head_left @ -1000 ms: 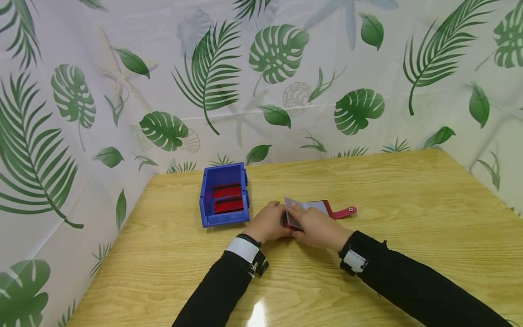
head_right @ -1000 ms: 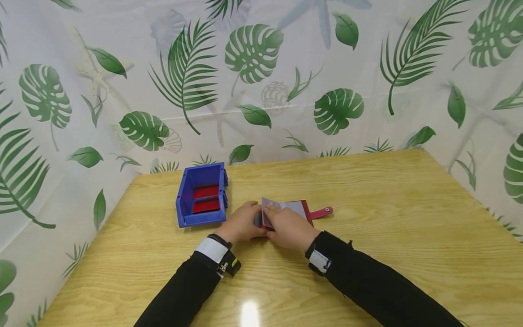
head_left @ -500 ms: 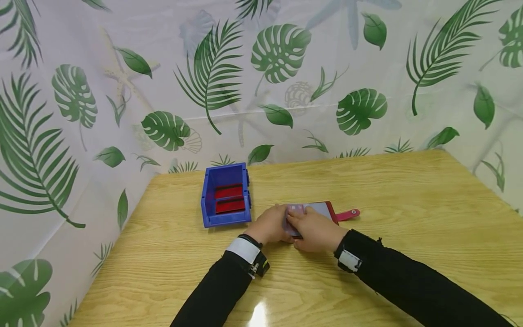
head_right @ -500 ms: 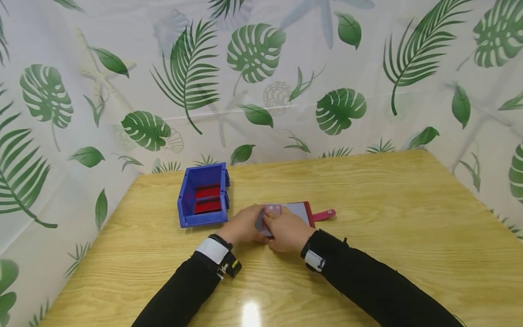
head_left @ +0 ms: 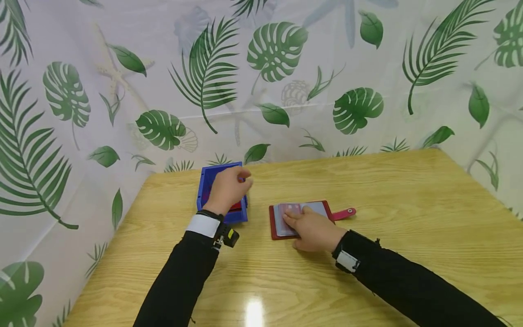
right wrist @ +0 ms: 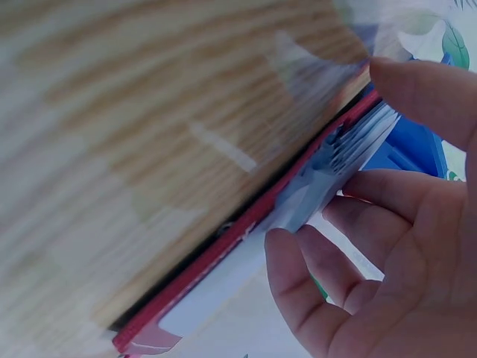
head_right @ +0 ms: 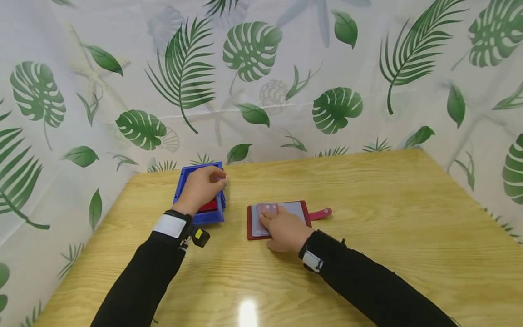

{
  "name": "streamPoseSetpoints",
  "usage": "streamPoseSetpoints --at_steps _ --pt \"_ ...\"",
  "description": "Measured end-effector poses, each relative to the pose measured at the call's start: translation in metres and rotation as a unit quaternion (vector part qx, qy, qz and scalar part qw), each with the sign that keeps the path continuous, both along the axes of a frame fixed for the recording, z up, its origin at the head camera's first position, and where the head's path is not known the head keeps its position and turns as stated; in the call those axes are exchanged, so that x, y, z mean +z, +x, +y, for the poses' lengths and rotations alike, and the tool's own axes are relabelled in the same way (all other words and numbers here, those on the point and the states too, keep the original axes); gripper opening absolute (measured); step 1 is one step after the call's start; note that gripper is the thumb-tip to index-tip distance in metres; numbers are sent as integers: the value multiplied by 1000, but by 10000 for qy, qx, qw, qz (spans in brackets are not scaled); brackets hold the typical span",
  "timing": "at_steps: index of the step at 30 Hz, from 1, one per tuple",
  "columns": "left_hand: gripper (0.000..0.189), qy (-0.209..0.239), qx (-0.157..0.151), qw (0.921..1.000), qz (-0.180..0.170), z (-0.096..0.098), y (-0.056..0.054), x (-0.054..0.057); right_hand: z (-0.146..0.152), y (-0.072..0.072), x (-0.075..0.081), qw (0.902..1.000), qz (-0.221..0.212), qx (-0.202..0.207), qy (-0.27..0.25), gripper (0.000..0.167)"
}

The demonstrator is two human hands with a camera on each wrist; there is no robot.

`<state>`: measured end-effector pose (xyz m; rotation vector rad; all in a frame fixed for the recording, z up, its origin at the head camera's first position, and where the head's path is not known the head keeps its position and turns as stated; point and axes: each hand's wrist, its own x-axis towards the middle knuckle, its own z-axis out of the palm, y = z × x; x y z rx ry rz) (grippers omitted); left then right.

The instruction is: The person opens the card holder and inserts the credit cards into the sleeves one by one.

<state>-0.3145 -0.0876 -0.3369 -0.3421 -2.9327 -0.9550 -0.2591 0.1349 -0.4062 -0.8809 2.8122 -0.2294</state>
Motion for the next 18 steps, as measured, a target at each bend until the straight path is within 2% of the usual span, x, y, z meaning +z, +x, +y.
streamPoseSetpoints --at_steps 3,5,8,13,18 --pt "24 -144 641 9977 172 -19 -9 -9 1 1 1 10000 43 9 8 68" --pt "24 -366 796 9961 129 -27 -13 -19 1 1 1 10000 20 -20 23 68" --pt "28 -841 815 9929 -203 -34 -16 -33 2 2 1 10000 44 -27 52 67" --pt "32 -1582 780 9823 -633 -35 -20 -51 2 1 0 10000 98 11 4 67" --pt "22 -1827 771 9762 -881 -30 -24 -63 2 2 -1 10000 80 18 -35 66"
